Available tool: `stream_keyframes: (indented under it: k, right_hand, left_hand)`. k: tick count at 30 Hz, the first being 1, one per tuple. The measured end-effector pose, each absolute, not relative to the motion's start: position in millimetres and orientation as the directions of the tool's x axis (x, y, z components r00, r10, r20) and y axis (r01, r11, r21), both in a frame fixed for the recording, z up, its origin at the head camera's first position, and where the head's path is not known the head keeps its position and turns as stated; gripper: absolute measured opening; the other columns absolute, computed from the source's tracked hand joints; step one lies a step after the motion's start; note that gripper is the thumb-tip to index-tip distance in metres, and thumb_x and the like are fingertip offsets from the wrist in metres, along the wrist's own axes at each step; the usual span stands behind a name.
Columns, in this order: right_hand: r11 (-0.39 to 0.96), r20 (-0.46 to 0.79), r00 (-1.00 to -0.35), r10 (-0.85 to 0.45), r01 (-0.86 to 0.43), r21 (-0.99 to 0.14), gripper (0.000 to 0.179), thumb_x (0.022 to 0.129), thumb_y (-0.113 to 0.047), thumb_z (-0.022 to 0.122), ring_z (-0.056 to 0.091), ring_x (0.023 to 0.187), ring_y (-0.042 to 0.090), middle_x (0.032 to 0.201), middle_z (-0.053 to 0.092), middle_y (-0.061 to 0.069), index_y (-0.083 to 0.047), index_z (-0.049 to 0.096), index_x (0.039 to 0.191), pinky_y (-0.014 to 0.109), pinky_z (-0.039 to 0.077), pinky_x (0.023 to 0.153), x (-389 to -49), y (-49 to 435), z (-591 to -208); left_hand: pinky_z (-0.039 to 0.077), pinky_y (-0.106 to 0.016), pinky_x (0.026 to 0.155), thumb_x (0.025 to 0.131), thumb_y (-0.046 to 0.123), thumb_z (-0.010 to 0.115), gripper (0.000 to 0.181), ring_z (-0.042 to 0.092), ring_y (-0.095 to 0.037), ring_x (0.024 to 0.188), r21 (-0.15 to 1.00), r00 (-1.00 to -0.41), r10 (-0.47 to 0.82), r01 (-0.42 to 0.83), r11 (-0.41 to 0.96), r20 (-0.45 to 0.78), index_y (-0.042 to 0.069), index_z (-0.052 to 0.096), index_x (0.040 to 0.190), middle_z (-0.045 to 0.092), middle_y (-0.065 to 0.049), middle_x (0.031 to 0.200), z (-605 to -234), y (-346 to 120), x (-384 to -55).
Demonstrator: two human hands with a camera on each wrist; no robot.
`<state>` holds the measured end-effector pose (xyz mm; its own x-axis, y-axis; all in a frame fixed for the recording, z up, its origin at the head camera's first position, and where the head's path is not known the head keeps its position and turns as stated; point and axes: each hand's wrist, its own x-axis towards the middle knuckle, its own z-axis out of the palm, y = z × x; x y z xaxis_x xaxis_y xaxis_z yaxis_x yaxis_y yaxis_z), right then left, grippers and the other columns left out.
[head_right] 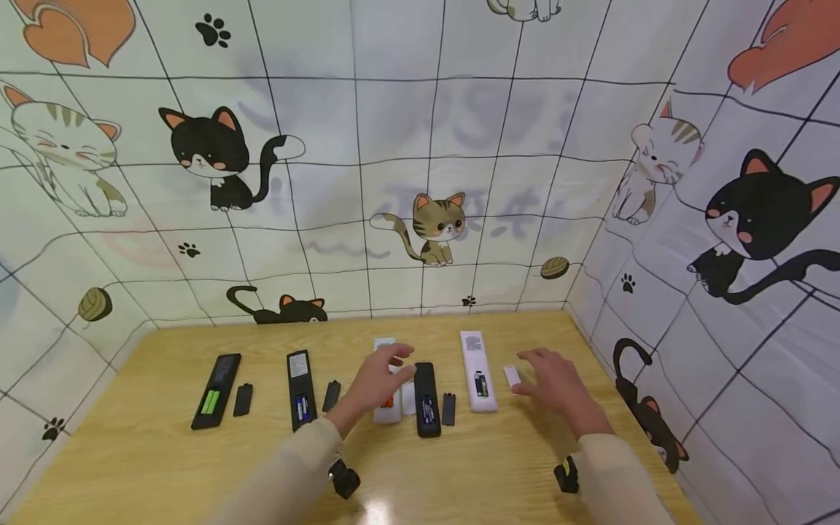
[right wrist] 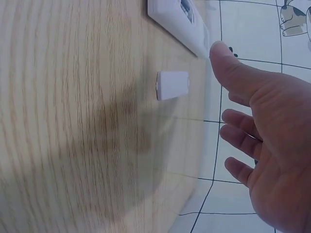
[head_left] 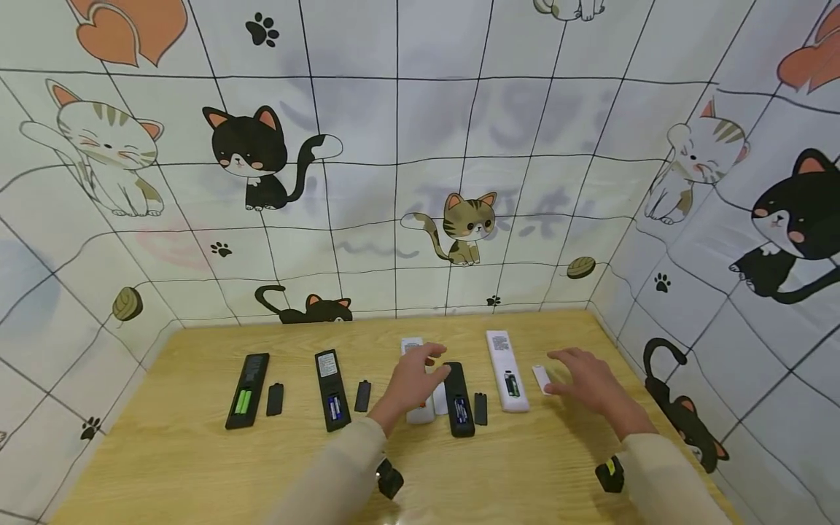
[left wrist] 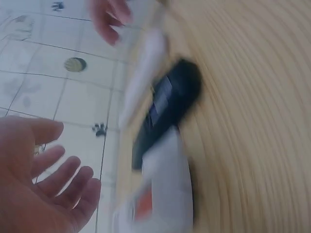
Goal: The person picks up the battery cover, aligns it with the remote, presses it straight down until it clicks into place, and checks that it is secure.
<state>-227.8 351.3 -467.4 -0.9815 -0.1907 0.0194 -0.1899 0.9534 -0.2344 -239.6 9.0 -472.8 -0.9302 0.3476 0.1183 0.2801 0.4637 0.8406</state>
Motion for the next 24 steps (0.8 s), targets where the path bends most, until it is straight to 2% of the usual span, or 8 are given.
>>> stream_keyframes:
  k: [2, 5, 9, 14, 21, 24]
  right_hand:
    - [0.954, -0.004, -0.982, -0.188, -0.182, -0.240, 0.066, 0.083, -0.037, 0.075, 0.047, 0.122, 0.049, 0.135, 0.052, 0.027, -0.003, 0.054, 0.135, 0.069, 0.035, 0.096, -230, 352, -469]
    - [0.954, -0.030, -0.984, -0.178, -0.165, -0.249, 0.065, 0.084, -0.036, 0.075, 0.047, 0.122, 0.049, 0.135, 0.052, 0.027, -0.003, 0.053, 0.135, 0.069, 0.034, 0.096, -230, 352, -468]
    - [0.960, -0.057, -0.985, -0.163, -0.145, -0.238, 0.062, 0.084, -0.035, 0.075, 0.047, 0.122, 0.049, 0.135, 0.052, 0.027, -0.004, 0.055, 0.134, 0.068, 0.035, 0.097, -233, 351, -468]
    - [0.968, -0.069, -0.985, -0.156, -0.139, -0.209, 0.059, 0.085, -0.032, 0.074, 0.047, 0.123, 0.047, 0.134, 0.053, 0.025, -0.005, 0.055, 0.134, 0.066, 0.036, 0.099, -236, 349, -472]
    - [0.965, -0.046, -0.983, -0.177, -0.164, -0.206, 0.054, 0.085, -0.029, 0.074, 0.050, 0.119, 0.044, 0.129, 0.056, 0.022, -0.007, 0.057, 0.132, 0.064, 0.039, 0.096, -239, 350, -477]
    - [0.964, -0.040, -0.981, -0.192, -0.181, -0.193, 0.052, 0.085, -0.027, 0.074, 0.053, 0.115, 0.043, 0.124, 0.058, 0.021, -0.007, 0.058, 0.131, 0.063, 0.041, 0.093, -239, 351, -479]
  left_hand:
    - [0.050, -0.047, 0.091, 0.098, 0.025, 0.059, 0.039, 0.058, -0.031, 0.116, 0.877, -0.934, 0.345, 0.238, 0.417, 0.090, 0.012, 0.056, 0.134, 0.059, -0.013, 0.131, -472, 22, -239]
    - [0.051, -0.043, 0.087, 0.096, 0.023, 0.061, 0.040, 0.060, -0.028, 0.112, 0.902, -0.938, 0.345, 0.185, 0.390, 0.042, 0.013, 0.055, 0.134, 0.059, -0.011, 0.129, -471, 42, -238]
    - [0.052, -0.039, 0.085, 0.093, 0.020, 0.065, 0.044, 0.060, -0.026, 0.109, 0.908, -0.937, 0.349, 0.143, 0.394, -0.004, 0.012, 0.054, 0.134, 0.060, -0.010, 0.127, -472, 64, -238]
    - [0.053, -0.037, 0.081, 0.089, 0.015, 0.066, 0.049, 0.061, -0.027, 0.107, 0.895, -0.935, 0.353, 0.127, 0.427, -0.036, 0.005, 0.051, 0.135, 0.059, -0.016, 0.125, -478, 84, -239]
    - [0.050, -0.045, 0.092, 0.085, 0.023, 0.074, 0.067, 0.059, -0.031, 0.117, 0.868, -0.951, 0.288, 0.049, 0.494, -0.110, 0.005, 0.043, 0.143, 0.057, -0.014, 0.136, -487, 115, -239]
    - [0.051, -0.044, 0.089, 0.081, 0.024, 0.079, 0.076, 0.060, -0.030, 0.109, 0.860, -0.958, 0.256, 0.021, 0.510, -0.128, 0.003, 0.041, 0.144, 0.059, -0.014, 0.128, -487, 126, -235]
